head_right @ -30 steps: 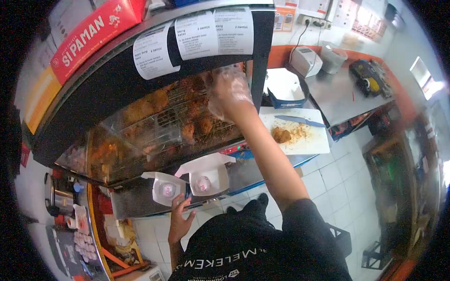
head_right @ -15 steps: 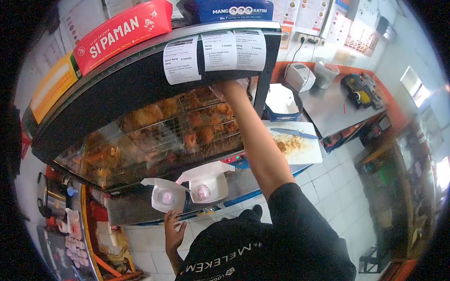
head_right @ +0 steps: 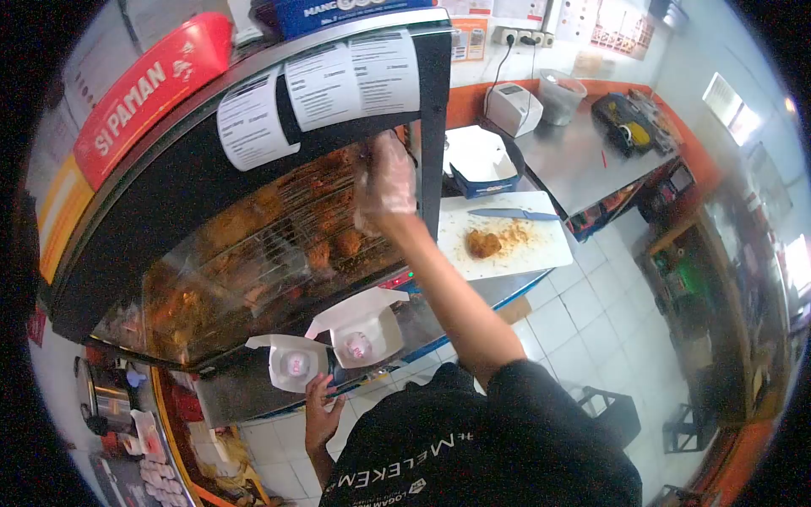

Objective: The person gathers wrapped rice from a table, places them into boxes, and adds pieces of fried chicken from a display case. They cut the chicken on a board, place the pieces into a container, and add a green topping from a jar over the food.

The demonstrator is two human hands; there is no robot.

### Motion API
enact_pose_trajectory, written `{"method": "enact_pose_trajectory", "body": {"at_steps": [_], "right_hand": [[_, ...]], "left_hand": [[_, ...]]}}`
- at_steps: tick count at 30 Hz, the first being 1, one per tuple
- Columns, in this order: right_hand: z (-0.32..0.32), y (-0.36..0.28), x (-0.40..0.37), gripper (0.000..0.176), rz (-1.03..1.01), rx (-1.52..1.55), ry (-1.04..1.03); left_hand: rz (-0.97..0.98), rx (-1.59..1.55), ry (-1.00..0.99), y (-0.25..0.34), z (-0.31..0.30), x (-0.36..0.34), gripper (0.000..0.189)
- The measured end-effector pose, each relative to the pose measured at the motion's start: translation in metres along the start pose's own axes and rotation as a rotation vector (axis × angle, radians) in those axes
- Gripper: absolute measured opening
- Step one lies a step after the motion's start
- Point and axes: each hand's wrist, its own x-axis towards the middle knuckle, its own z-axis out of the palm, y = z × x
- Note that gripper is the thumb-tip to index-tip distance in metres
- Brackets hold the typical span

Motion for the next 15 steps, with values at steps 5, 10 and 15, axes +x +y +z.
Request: {"method": "enact_pose_trajectory", "body": {"at_steps": [5,10,15], "right_hand": [[-0.018,-0.012,-0.025,0.047,0.313,1.078,0.205],[-0.031,-0.02,-0.024,0.048,0.494,1.139,0.175],[-0.038,-0.044,-0.027,0.051,0.491,1.007,0.031]], "left_hand": [[0.058,0.03,-0.114,0.019,0.005,0.017,0.055],[0.048,0.065,-0.189,0.035,0.007,0.033,0.055],[0.073,0.119,-0.241,0.049,0.015,0.04,0.055]]}}
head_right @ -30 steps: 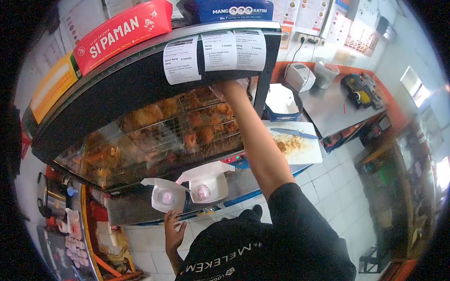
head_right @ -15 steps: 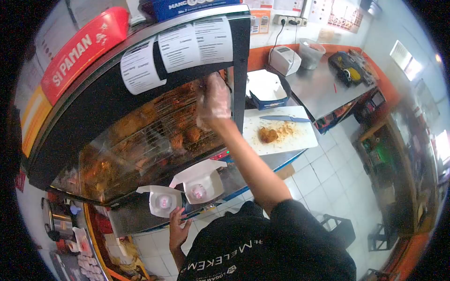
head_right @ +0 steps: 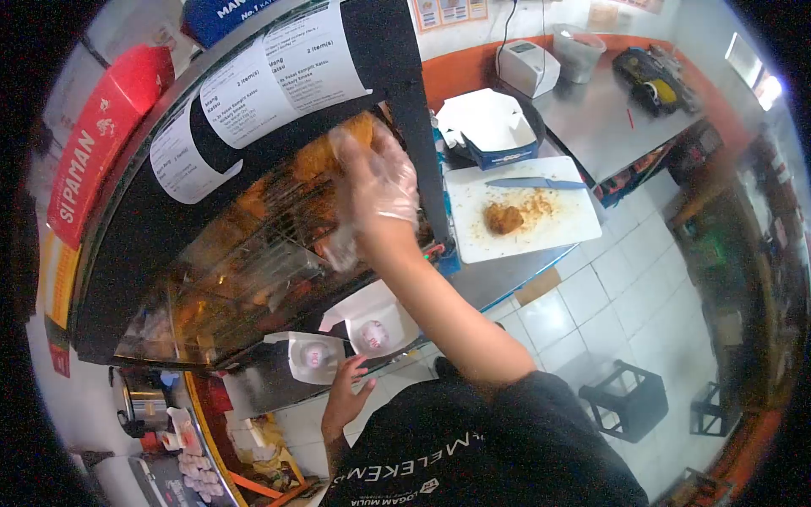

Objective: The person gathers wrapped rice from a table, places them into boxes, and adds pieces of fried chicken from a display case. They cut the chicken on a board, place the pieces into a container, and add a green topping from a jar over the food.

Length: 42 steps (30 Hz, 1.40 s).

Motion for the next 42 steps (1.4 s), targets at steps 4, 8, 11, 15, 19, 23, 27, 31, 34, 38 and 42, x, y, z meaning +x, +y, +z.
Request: {"method": "enact_pose_trajectory", "body": {"at_steps": [4,8,11,15,19,23,27,31,34,38,42], "right_hand": [[-0.065,-0.006,-0.044,0.058,0.109,-0.236,-0.149],[-0.162,-0.001,-0.083,0.071,0.709,0.26,-0.113],[-0.278,0.071,-0.082,0.07,0.673,0.126,-0.026],[-0.371,0.134,-0.053,0.058,0.502,0.033,0.172],[-0.379,0.187,0.013,0.058,0.322,-0.432,0.416],[-0.348,0.186,0.046,0.065,0.405,-1.529,0.208],[-0.302,0.149,0.005,0.051,0.145,-1.36,0.255],[-0.247,0.13,-0.056,0.026,0.064,-0.833,-0.14],[-0.115,0.033,-0.086,0.021,0.046,-0.844,-0.437],[-0.038,0.006,-0.043,0.033,-0.801,-1.008,-0.411],[0.026,-0.003,0.023,0.044,-0.617,-1.436,-0.432]], "left_hand": [[-0.015,-0.066,-0.004,0.001,0.006,-0.008,0.056],[-0.164,-0.079,0.004,-0.004,0.005,-0.025,0.057],[-0.227,-0.05,0.009,-0.014,0.002,-0.035,0.058],[-0.235,0.012,-0.025,-0.015,-0.005,-0.041,0.058],[-0.233,0.102,-0.07,-0.003,-0.016,-0.033,0.057],[-0.212,0.11,-0.061,-0.003,-0.02,-0.032,0.058],[-0.229,0.045,0.0,-0.007,-0.019,-0.041,0.059],[-0.258,0.022,0.001,-0.028,-0.005,-0.057,0.058],[-0.243,-0.019,-0.041,-0.034,0.007,-0.053,0.057],[-0.097,0.009,-0.058,-0.044,0.017,-0.042,0.06],[-0.101,-0.08,-0.021,-0.024,0.014,-0.037,0.059]]}}
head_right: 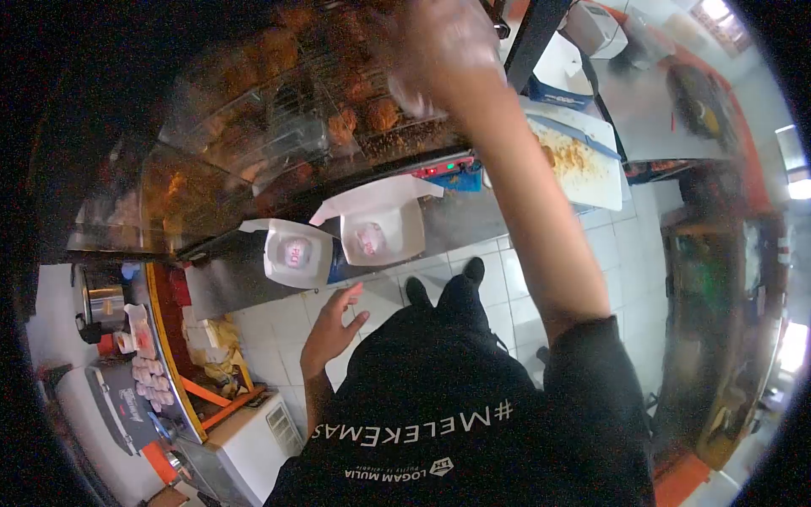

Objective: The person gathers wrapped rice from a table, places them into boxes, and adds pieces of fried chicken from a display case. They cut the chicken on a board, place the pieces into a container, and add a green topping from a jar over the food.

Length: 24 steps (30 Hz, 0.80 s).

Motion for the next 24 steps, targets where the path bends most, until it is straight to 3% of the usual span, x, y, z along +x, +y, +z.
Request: {"method": "enact_pose_trajectory", "body": {"at_steps": [1,3,5,9,11,13,18,21,22,24], "right_hand": [[-0.004,-0.009,0.018,0.051,0.191,0.065,-0.168],[-0.012,-0.014,0.029,0.049,-0.33,-0.605,-0.367],[-0.009,-0.014,0.039,0.046,-0.503,-0.848,-0.486],[0.045,0.029,0.06,0.041,-0.118,-0.5,-0.557],[0.058,0.045,0.061,0.041,-0.101,-0.48,-0.447],[0.046,0.031,0.04,0.04,-0.284,-0.519,0.013],[0.045,0.038,0.035,0.031,-0.201,-0.07,0.289],[0.039,0.04,0.032,0.03,-0.197,-0.165,0.252],[0.039,0.036,0.025,0.026,-0.234,-0.113,0.381],[0.041,0.045,0.005,0.025,-0.105,0.118,0.342]], "left_hand": [[-0.007,-0.013,0.006,-0.001,0.0,-0.002,0.059],[-0.055,-0.02,0.014,-0.002,-0.002,-0.008,0.058],[-0.094,-0.019,0.027,-0.014,0.0,-0.017,0.058],[-0.119,-0.023,0.07,-0.039,0.004,-0.033,0.059],[-0.12,-0.023,0.087,-0.047,0.002,-0.036,0.059],[-0.139,-0.035,0.083,-0.049,0.001,-0.034,0.06],[-0.14,-0.019,0.052,-0.044,-0.011,-0.022,0.064],[-0.113,0.01,0.037,-0.04,-0.015,-0.013,0.064],[-0.107,0.023,0.029,-0.038,-0.016,-0.01,0.064],[-0.081,0.023,0.05,-0.034,-0.017,-0.006,0.064]]}}
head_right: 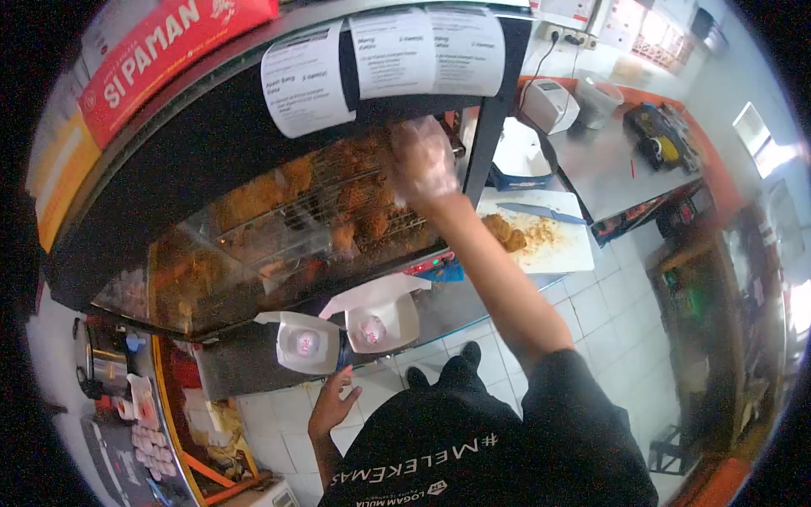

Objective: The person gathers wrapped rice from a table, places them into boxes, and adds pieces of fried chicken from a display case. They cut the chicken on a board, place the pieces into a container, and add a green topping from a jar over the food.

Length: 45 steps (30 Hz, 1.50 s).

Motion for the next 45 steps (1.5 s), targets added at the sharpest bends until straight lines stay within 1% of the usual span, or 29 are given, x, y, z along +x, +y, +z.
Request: {"method": "enact_pose_trajectory", "body": {"at_steps": [1,4,5,8,10,12,13,16,17,20,21,22,24,25,28,29,30,31,32,33,34,35,36,37,38,39,40,42,45], "right_hand": [[-0.005,0.0,-0.007,0.026,0.062,0.071,0.004],[-0.041,-0.027,-0.017,0.03,0.058,0.248,0.182],[-0.049,-0.032,-0.025,0.032,0.121,0.393,0.199],[-0.081,-0.03,-0.06,0.029,0.188,0.473,0.233],[-0.108,-0.032,-0.091,0.029,0.398,0.609,0.277],[-0.125,-0.015,-0.13,0.03,0.585,0.592,0.349],[-0.132,0.002,-0.147,0.03,0.633,0.58,0.375],[-0.134,0.065,-0.193,0.031,0.812,0.637,0.517],[-0.129,0.093,-0.21,0.028,0.847,0.594,0.534],[-0.087,0.168,-0.253,0.028,0.742,0.205,0.482],[-0.076,0.178,-0.256,0.029,0.633,0.187,0.4],[-0.07,0.193,-0.269,0.036,0.59,-0.176,0.092],[-0.029,0.22,-0.316,0.041,0.608,-0.07,-0.081],[-0.015,0.237,-0.34,0.045,0.501,0.084,-0.115],[-0.025,0.215,-0.34,0.049,0.4,-0.061,-0.166],[-0.025,0.215,-0.347,0.054,0.412,-0.066,-0.142],[-0.03,0.209,-0.34,0.057,0.281,-0.212,-0.121],[-0.037,0.194,-0.328,0.058,0.37,-0.182,-0.155],[-0.042,0.179,-0.313,0.053,0.297,-0.209,-0.121],[-0.05,0.151,-0.286,0.049,0.398,-0.161,-0.142],[-0.057,0.13,-0.258,0.044,0.335,-0.061,-0.135],[-0.065,0.1,-0.227,0.04,0.375,0.08,-0.164],[-0.076,0.067,-0.193,0.036,0.315,0.083,-0.176],[-0.084,0.041,-0.161,0.036,0.179,0.128,-0.165],[-0.094,0.011,-0.128,0.031,0.154,0.167,-0.171],[-0.092,-0.006,-0.101,0.03,0.07,0.312,-0.106],[-0.084,-0.018,-0.08,0.031,0.005,0.351,-0.078],[-0.061,-0.031,-0.048,0.032,-0.088,0.277,-0.086],[-0.009,-0.027,-0.003,0.034,-0.179,0.034,-0.205]], "left_hand": [[0.012,-0.005,0.012,0.004,-0.001,0.001,0.063],[0.028,-0.013,-0.002,0.005,0.002,0.005,0.062],[0.032,-0.009,-0.011,0.006,0.003,0.006,0.062],[0.029,0.021,-0.033,0.018,0.001,0.007,0.062],[0.008,0.031,-0.053,0.014,0.003,0.007,0.062],[-0.002,0.032,-0.056,0.017,0.003,0.005,0.062],[-0.008,0.032,-0.058,0.018,0.003,0.004,0.062],[-0.031,0.033,-0.052,0.021,0.002,0.0,0.062],[-0.039,0.049,-0.056,0.02,0.001,-0.001,0.062],[-0.055,0.102,-0.068,0.018,-0.001,-0.003,0.062],[-0.058,0.123,-0.073,0.018,-0.003,-0.003,0.062],[-0.062,0.146,-0.08,0.019,-0.004,-0.003,0.061],[-0.084,0.181,-0.091,0.041,-0.011,-0.004,0.059],[-0.093,0.188,-0.086,0.041,-0.013,-0.005,0.059],[-0.074,0.193,-0.045,0.051,-0.018,-0.002,0.057],[-0.059,0.182,-0.019,0.042,-0.015,-0.005,0.057],[-0.059,0.171,0.0,0.031,-0.011,-0.012,0.058],[0.006,0.203,-0.009,0.018,-0.008,-0.014,0.058],[-0.095,0.131,-0.03,0.037,-0.006,-0.017,0.058],[-0.085,0.136,-0.052,0.035,-0.002,-0.017,0.058],[-0.07,0.14,-0.073,0.031,0.002,-0.018,0.059],[-0.083,0.132,-0.097,0.029,0.008,-0.018,0.058],[-0.094,0.126,-0.122,0.027,0.012,-0.018,0.058],[-0.096,0.123,-0.146,0.025,0.018,-0.018,0.058],[-0.083,0.093,-0.169,0.02,0.025,-0.02,0.058],[-0.068,0.068,-0.186,0.015,0.033,-0.019,0.059],[-0.052,0.054,-0.186,0.01,0.034,-0.016,0.059],[-0.074,0.024,-0.228,0.021,0.035,-0.01,0.059],[-0.042,0.032,-0.227,0.021,0.036,-0.007,0.058]]}}
